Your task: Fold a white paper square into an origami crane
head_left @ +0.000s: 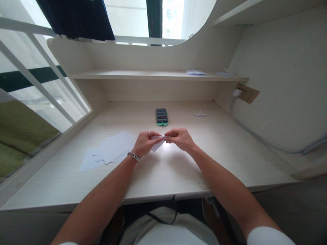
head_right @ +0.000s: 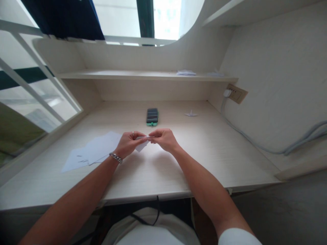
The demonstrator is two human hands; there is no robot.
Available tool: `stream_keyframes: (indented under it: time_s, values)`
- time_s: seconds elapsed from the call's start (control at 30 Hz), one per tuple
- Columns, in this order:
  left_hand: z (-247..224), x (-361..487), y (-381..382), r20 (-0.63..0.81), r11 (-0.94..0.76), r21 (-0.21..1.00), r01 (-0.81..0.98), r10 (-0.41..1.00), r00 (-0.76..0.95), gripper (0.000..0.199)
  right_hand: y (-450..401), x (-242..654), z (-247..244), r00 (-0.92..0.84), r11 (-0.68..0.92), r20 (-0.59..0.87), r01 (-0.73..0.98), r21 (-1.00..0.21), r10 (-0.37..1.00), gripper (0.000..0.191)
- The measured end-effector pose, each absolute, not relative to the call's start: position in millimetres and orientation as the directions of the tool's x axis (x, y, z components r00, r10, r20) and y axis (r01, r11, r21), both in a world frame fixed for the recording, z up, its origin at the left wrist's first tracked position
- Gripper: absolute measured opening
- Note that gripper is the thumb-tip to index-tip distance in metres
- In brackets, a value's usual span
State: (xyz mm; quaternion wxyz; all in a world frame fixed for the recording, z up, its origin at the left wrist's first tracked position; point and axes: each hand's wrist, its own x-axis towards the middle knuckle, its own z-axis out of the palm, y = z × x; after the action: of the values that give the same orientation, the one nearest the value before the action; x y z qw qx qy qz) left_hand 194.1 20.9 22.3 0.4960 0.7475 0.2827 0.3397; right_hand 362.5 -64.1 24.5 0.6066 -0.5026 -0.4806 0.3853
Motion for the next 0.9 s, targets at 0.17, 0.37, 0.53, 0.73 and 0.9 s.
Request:
stream_keyframes:
  time_s: [0.17,0.37,0.53,0.73,0.9]
  values:
    - [23.0,193.6,21.6,0.204,-0.314,0.946,0.078,0.765,0.611,0.034,-65.6,361.9,26.1,0.235,0.175,0.172,0.007,-0.985,0.957,0.046]
    - [23.5,194.2,21.8,0.191,-0.305,0.948,0.087,0.769,0.61,0.03,-63.2,361.8,23.6,0.256,0.191,0.18,-0.018,-0.981,0.95,0.042]
    - [24.9,193.6,21.9,0.187,-0.302,0.949,0.093,0.773,0.606,0.03,-62.9,363.0,22.1,0.252,0.169,0.161,-0.008,-0.986,0.954,0.042]
    - [26.3,191.6,22.6,0.206,-0.335,0.936,0.11,0.774,0.599,0.03,-65.7,362.8,22.2,0.196,0.157,0.156,0.011,-0.988,0.968,0.045]
    - [25.8,192.5,22.1,0.18,-0.311,0.944,0.108,0.763,0.621,0.031,-65.0,362.3,23.1,0.2,0.149,0.149,0.013,-0.989,0.968,0.044]
